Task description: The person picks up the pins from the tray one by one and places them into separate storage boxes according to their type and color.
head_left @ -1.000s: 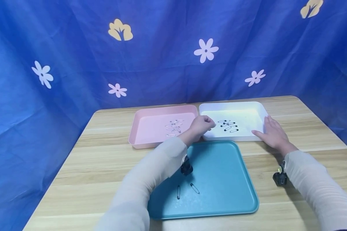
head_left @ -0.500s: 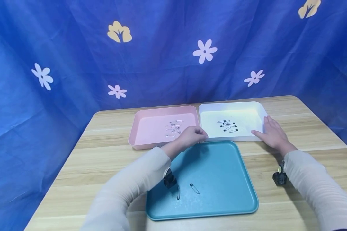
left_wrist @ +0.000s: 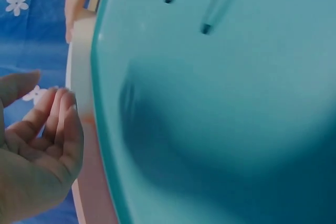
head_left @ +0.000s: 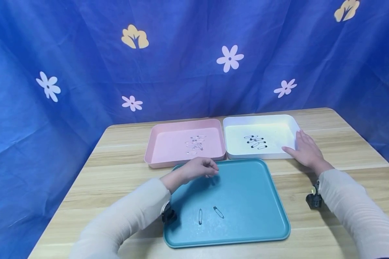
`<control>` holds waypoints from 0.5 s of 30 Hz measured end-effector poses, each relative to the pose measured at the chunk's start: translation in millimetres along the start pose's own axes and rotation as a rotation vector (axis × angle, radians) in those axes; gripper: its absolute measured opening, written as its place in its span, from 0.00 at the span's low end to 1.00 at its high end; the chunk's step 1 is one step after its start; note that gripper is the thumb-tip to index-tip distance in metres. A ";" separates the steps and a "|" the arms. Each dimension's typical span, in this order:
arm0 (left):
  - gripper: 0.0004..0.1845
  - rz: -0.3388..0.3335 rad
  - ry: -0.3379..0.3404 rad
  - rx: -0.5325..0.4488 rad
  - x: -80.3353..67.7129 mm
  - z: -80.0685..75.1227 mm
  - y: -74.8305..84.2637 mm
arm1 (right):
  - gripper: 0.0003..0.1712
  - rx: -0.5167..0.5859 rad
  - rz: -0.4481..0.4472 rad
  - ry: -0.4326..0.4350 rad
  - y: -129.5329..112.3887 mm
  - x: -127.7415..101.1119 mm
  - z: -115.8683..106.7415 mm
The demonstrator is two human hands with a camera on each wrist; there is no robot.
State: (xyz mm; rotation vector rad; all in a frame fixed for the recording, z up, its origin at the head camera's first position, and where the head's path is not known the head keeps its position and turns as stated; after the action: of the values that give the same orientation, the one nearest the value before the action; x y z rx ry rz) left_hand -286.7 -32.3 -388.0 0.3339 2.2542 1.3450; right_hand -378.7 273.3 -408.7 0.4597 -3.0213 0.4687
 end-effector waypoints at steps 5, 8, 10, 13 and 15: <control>0.11 -0.008 -0.104 0.001 -9.2 5.8 -13.6 | 0.55 0.003 0.004 -0.001 -0.4 -0.5 -0.9; 0.12 -0.009 -0.169 0.010 -13.2 10.9 -20.8 | 0.55 0.000 0.007 -0.003 -0.1 -1.0 -0.9; 0.13 -0.002 -0.210 0.013 -16.3 14.1 -24.6 | 0.55 0.000 0.010 -0.002 0.4 -1.4 -0.9; 0.13 0.007 -0.251 0.025 -22.1 16.9 -30.3 | 0.55 0.004 0.009 -0.001 -0.1 -1.8 -0.8; 0.13 0.019 -0.269 0.029 -26.0 18.2 -33.9 | 0.55 0.009 0.008 0.000 -0.8 -2.1 -1.3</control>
State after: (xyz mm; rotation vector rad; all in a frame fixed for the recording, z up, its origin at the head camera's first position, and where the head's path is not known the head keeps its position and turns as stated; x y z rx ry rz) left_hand -253.6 -46.5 -417.5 0.5157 2.0525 1.1992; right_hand -376.5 273.5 -407.4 0.4486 -3.0231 0.4823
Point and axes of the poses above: each hand's wrist, its own x-axis towards the middle knuckle, its own z-axis out of the palm, y = z × x, the point moved 10 cm from there along x, towards the middle knuckle, and after that the axes turned 4 degrees about -z, right-handed, at the moved point
